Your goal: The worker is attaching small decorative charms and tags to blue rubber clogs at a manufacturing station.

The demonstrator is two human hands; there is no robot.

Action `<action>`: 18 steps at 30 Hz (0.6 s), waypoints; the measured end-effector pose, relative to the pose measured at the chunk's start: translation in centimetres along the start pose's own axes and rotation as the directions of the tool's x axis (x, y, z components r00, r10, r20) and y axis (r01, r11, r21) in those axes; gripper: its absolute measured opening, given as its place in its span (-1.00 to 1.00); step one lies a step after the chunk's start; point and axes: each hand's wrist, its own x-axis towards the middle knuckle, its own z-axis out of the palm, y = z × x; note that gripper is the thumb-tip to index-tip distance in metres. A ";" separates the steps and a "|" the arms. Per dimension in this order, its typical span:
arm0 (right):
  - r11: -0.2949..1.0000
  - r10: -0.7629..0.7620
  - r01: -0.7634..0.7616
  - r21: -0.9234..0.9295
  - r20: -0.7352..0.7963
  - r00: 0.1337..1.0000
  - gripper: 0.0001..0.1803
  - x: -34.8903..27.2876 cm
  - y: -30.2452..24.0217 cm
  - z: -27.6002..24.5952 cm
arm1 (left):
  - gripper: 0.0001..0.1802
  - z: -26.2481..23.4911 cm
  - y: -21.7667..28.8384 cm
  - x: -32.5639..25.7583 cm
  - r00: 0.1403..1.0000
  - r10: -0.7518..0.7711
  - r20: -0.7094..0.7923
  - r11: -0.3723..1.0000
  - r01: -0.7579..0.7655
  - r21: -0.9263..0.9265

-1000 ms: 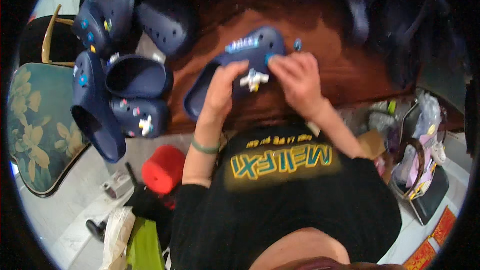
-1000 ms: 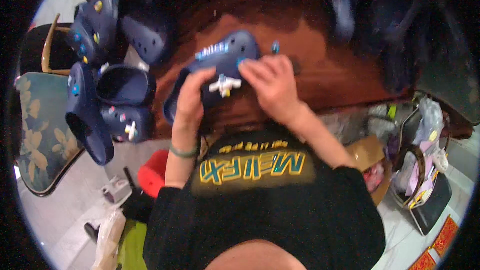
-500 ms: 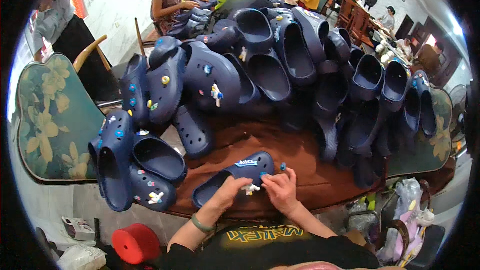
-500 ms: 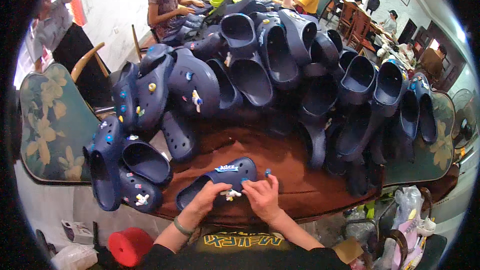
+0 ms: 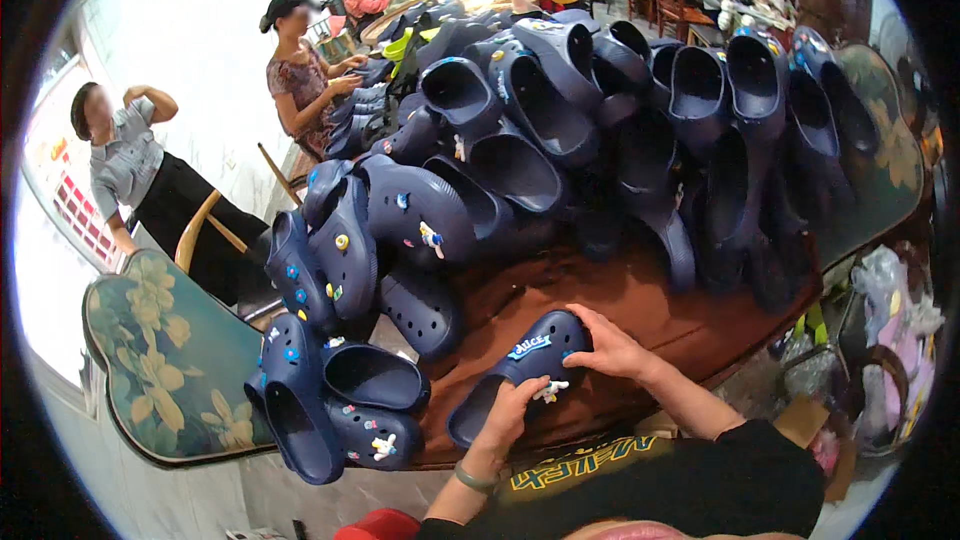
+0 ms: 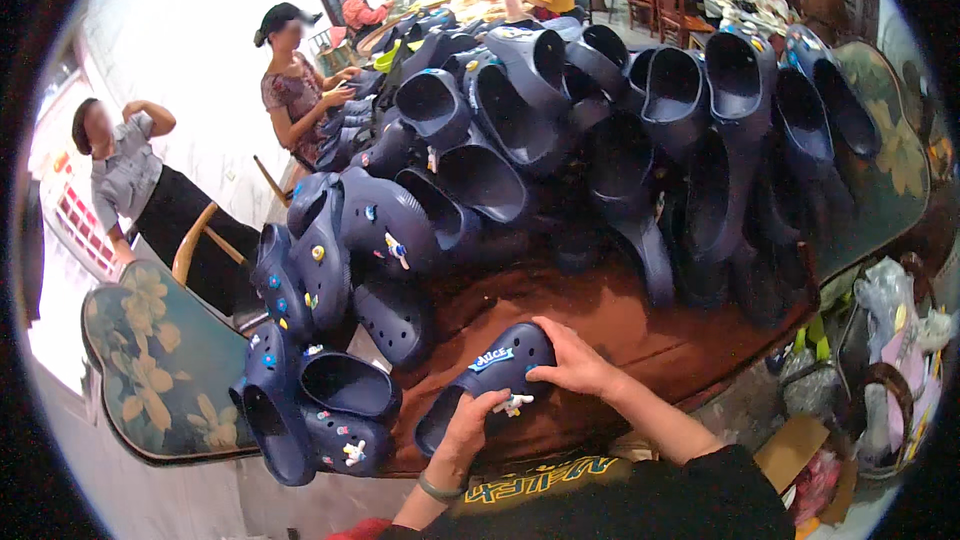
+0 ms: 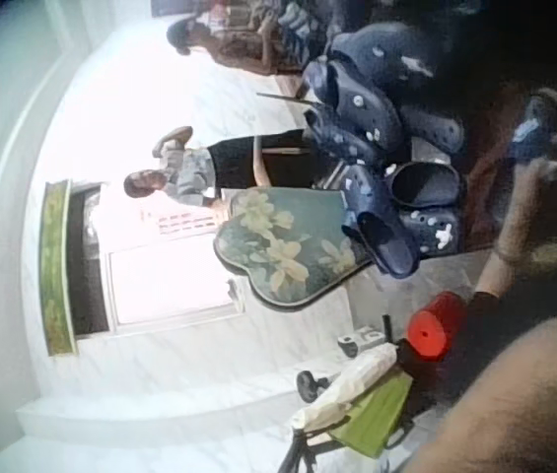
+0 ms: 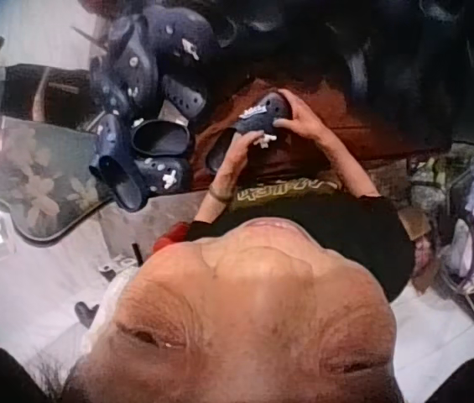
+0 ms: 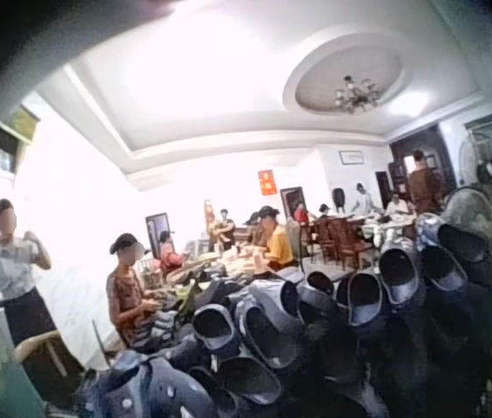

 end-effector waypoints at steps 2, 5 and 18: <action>0.969 0.118 -0.158 0.189 0.207 0.971 -0.17 0.4 0.0 -0.2 | -0.63 -0.4 -0.3 -0.2 1.000 0.006 0.001 1.000 -0.006 0.023; 0.989 0.122 -0.132 0.060 0.138 0.983 -0.14 0.3 0.5 0.5 | -0.62 -0.3 -0.7 -0.2 0.999 0.041 -0.018 0.999 -0.040 0.023; 0.988 0.123 -0.131 0.085 0.085 0.989 -0.20 0.1 2.1 1.9 | -0.64 -0.6 0.5 0.5 1.000 0.025 -0.008 0.999 -0.025 0.035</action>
